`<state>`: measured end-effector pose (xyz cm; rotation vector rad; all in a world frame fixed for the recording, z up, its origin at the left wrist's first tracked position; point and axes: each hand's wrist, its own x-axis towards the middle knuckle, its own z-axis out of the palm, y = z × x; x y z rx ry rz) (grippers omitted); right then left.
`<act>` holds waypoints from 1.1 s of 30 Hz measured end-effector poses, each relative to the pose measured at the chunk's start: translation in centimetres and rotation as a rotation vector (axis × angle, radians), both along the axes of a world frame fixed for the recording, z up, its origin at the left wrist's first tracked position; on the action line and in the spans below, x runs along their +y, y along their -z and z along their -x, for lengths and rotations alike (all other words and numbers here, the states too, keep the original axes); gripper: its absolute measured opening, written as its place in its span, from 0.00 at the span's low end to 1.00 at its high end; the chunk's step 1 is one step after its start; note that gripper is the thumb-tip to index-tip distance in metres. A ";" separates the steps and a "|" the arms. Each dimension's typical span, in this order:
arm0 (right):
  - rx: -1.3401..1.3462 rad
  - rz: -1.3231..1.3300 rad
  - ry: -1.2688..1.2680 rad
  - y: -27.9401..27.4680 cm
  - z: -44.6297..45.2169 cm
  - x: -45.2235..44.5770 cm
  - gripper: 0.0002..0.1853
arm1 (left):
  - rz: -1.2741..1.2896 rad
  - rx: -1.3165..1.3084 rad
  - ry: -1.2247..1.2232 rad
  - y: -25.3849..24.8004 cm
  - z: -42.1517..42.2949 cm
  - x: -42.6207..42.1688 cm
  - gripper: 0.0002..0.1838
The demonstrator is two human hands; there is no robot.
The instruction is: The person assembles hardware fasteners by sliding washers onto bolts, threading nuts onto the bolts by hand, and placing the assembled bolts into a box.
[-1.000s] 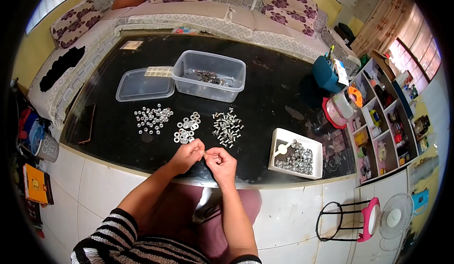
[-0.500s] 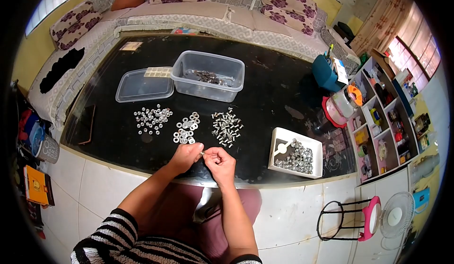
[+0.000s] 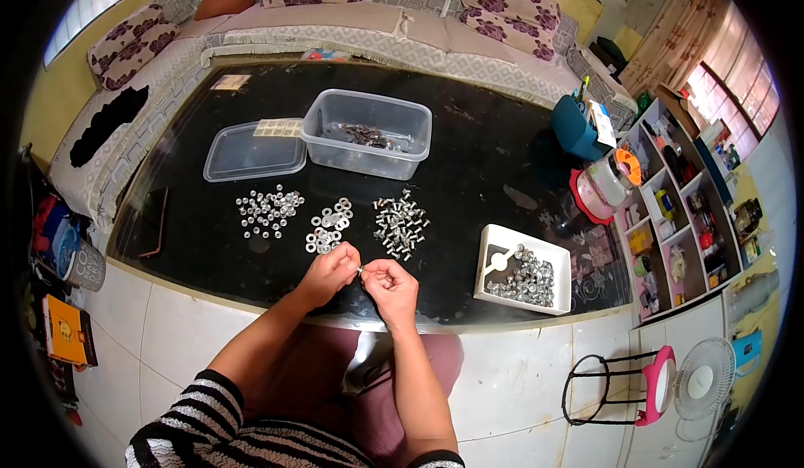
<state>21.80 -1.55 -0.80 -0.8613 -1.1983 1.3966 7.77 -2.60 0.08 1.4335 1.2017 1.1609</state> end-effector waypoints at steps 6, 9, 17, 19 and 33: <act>-0.021 -0.011 -0.028 0.2 0.0 0.0 0.04 | -0.033 0.099 0.003 0.6 0.1 0.1 0.11; 0.000 0.000 -0.017 0.0 0.0 0.0 0.04 | 0.006 0.058 -0.018 0.0 0.1 0.0 0.11; -0.011 0.006 -0.035 0.2 0.0 0.1 0.04 | -0.064 0.080 0.004 0.3 -0.1 0.0 0.13; -0.024 0.001 -0.021 0.2 0.0 0.1 0.04 | -0.019 0.120 -0.025 0.4 -0.1 0.1 0.13; -0.040 0.002 -0.046 -0.1 0.0 0.0 0.03 | -0.086 0.125 -0.028 1.0 -0.2 0.2 0.09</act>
